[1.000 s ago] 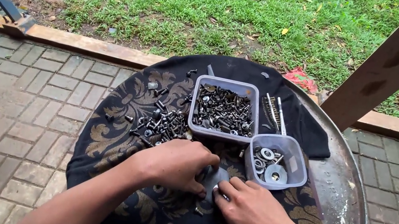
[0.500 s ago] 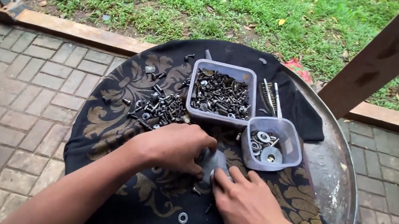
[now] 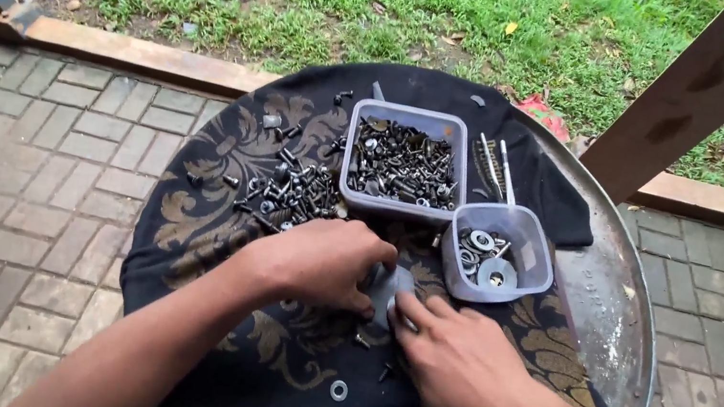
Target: Sorting through a collection of small metal screws and washers and placing them on a small grey sheet.
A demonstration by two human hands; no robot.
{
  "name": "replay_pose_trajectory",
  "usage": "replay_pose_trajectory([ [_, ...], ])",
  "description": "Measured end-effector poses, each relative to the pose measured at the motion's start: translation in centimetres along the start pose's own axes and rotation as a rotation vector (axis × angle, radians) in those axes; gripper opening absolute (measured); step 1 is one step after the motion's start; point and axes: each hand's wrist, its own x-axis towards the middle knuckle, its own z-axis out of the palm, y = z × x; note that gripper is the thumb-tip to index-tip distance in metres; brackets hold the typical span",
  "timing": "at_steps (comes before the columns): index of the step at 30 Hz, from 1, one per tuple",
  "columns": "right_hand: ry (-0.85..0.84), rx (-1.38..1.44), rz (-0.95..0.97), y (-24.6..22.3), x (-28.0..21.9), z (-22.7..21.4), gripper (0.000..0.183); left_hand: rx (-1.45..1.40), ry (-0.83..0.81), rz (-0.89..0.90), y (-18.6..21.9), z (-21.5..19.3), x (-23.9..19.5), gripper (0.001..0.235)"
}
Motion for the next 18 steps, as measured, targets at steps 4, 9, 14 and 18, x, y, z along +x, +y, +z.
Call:
replay_pose_trajectory([
  [4,-0.015,-0.012,0.033,0.6,1.0,-0.3,0.030,0.001,-0.001,0.017,0.2,0.1,-0.1,0.037],
  [9,-0.175,0.058,0.050,-0.1,0.2,-1.2,0.048,0.002,0.002,0.008,-0.1,0.2,0.1,0.037],
  [14,-0.111,-0.008,0.063,0.3,0.7,-0.8,0.044,-0.026,-0.029,-0.005,0.3,-0.3,0.0,0.036],
  [18,-0.118,-0.021,0.037,-0.2,0.6,-1.0,0.041,0.005,0.029,0.036,0.0,0.7,0.0,0.037],
])
